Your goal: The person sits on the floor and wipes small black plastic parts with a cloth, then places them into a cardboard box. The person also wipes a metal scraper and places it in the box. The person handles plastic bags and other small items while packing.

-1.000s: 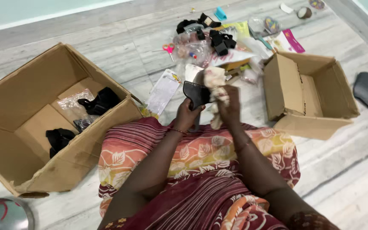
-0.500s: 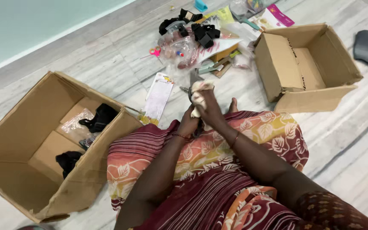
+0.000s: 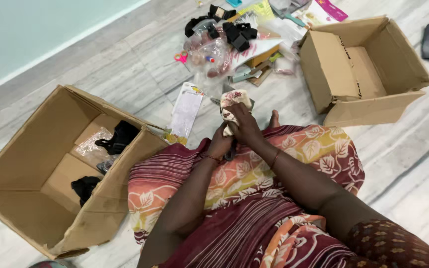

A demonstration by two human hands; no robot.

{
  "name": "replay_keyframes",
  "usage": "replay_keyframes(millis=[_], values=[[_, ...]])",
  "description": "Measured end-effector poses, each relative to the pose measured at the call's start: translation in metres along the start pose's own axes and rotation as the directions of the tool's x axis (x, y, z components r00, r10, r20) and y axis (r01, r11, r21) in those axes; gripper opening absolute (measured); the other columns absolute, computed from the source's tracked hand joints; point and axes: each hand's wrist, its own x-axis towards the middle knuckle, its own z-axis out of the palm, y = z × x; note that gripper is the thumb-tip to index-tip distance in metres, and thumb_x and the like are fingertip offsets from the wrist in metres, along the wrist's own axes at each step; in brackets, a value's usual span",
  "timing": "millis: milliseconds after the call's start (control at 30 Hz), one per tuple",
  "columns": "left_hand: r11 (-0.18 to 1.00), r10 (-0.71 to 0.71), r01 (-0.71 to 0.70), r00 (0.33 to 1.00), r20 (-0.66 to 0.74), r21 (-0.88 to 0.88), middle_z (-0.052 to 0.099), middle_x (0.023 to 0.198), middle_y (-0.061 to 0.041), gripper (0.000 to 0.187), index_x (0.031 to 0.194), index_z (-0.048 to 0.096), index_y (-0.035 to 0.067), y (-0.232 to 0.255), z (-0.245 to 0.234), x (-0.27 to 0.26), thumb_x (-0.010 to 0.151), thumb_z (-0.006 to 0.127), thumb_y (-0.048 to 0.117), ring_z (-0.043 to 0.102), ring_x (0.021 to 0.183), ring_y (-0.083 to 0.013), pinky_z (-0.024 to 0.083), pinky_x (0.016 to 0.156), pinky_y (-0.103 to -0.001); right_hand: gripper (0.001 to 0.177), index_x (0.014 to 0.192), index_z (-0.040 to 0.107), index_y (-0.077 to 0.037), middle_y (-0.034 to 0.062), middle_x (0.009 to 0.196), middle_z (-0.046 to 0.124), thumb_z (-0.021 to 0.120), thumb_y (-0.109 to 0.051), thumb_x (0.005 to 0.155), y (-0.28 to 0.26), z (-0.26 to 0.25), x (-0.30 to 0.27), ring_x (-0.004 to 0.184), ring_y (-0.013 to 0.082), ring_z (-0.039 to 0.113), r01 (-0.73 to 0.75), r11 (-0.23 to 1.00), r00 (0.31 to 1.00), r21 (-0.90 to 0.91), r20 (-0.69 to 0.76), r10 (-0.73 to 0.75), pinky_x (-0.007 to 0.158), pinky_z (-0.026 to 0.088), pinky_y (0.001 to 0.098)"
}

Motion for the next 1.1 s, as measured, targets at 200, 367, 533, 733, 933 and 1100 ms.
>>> replay_keyframes(millis=[200, 367, 533, 733, 933, 1100], values=[[1.000, -0.001, 0.005, 0.956, 0.292, -0.013, 0.071, 0.089, -0.013, 0.037, 0.133, 0.043, 0.000, -0.010, 0.025, -0.012, 0.097, 0.053, 0.000, 0.069, 0.062, -0.0202, 0.062, 0.058, -0.036, 0.037, 0.130, 0.060, -0.005, 0.0191, 0.121, 0.062, 0.069, -0.004, 0.094, 0.040, -0.022, 0.037, 0.116, 0.0398, 0.061, -0.051, 0.998, 0.974, -0.042, -0.222, 0.040, 0.095, 0.052, 0.0434], [0.996, 0.038, -0.052, 0.983, 0.182, 0.073, 0.076, 0.095, -0.010, 0.033, 0.131, 0.049, -0.003, 0.015, 0.026, -0.016, 0.099, 0.055, 0.002, 0.070, 0.064, -0.0185, 0.059, 0.056, -0.034, 0.042, 0.136, 0.053, -0.003, 0.0195, 0.124, 0.057, 0.064, -0.004, 0.095, 0.032, -0.030, 0.026, 0.117, 0.0389, 0.060, -0.062, 0.997, 0.976, 0.038, -0.207, 0.069, 0.100, 0.049, 0.0398], [0.992, 0.120, -0.116, 0.988, 0.093, -0.044, 0.071, 0.086, -0.014, 0.039, 0.137, 0.048, 0.003, 0.041, 0.010, -0.030, 0.098, 0.052, 0.005, 0.068, 0.061, -0.0174, 0.058, 0.055, -0.032, 0.051, 0.139, 0.054, 0.000, 0.0229, 0.120, 0.054, 0.072, -0.008, 0.092, 0.013, -0.007, 0.011, 0.113, 0.0418, 0.056, 0.041, 0.999, 0.998, 0.031, -0.043, -0.040, 0.098, 0.046, 0.0426], [0.980, 0.194, -0.201, 0.958, 0.212, 0.008, 0.073, 0.093, -0.011, 0.027, 0.127, 0.056, -0.001, 0.041, 0.029, -0.042, 0.103, 0.055, 0.010, 0.069, 0.063, -0.0165, 0.059, 0.058, -0.031, 0.036, 0.131, 0.059, -0.002, 0.0191, 0.120, 0.063, 0.071, -0.012, 0.098, 0.084, -0.038, 0.026, 0.111, 0.0376, 0.064, -0.190, 0.980, 0.936, -0.054, -0.311, 0.164, 0.095, 0.051, 0.0405], [0.965, 0.261, -0.264, 0.957, 0.123, 0.003, 0.075, 0.101, -0.015, 0.022, 0.124, 0.057, -0.002, 0.038, 0.023, -0.028, 0.104, 0.055, 0.007, 0.068, 0.064, -0.0164, 0.060, 0.060, -0.030, 0.043, 0.133, 0.054, -0.007, 0.0143, 0.120, 0.067, 0.066, -0.010, 0.092, 0.099, -0.034, 0.021, 0.112, 0.0323, 0.067, -0.353, 0.911, 0.871, 0.215, -0.280, 0.403, 0.092, 0.054, 0.0386], [0.950, 0.230, -0.228, 0.973, -0.020, -0.214, 0.070, 0.094, -0.014, 0.022, 0.121, 0.052, 0.000, 0.045, -0.006, -0.024, 0.099, 0.050, 0.002, 0.068, 0.061, -0.0163, 0.057, 0.055, -0.031, 0.049, 0.133, 0.057, -0.006, 0.0192, 0.123, 0.061, 0.071, -0.005, 0.087, 0.025, 0.005, -0.004, 0.117, 0.0391, 0.062, -0.065, 0.996, 0.994, 0.061, -0.084, 0.070, 0.095, 0.051, 0.0424]])
